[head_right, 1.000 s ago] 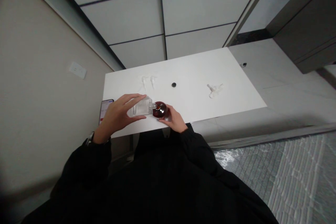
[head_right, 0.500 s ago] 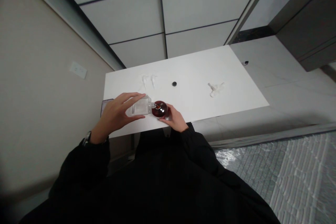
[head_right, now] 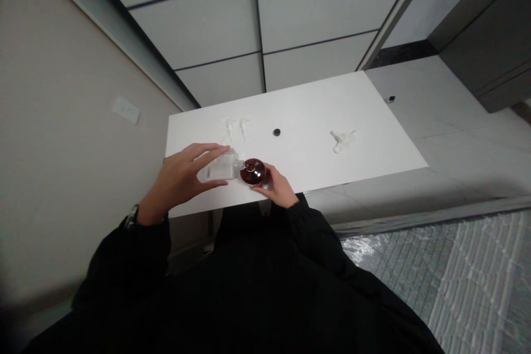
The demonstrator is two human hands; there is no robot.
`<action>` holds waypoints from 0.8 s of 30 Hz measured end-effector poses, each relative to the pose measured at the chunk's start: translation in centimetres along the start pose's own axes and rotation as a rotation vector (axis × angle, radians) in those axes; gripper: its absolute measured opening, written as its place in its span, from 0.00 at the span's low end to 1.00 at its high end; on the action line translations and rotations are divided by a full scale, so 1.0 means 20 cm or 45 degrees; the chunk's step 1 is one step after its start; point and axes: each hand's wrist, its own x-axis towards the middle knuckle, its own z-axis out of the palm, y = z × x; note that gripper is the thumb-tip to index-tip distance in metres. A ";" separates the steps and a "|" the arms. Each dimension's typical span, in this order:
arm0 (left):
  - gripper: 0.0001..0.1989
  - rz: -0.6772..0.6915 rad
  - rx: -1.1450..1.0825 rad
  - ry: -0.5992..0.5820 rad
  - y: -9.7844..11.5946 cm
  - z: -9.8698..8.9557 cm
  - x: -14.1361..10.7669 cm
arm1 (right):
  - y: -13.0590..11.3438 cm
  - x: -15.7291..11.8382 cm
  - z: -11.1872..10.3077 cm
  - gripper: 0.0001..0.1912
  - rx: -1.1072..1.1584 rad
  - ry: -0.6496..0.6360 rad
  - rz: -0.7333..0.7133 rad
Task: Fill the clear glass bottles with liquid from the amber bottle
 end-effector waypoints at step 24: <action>0.29 -0.013 0.025 -0.119 0.02 -0.05 0.06 | 0.02 0.00 -0.01 0.41 -0.016 0.002 -0.009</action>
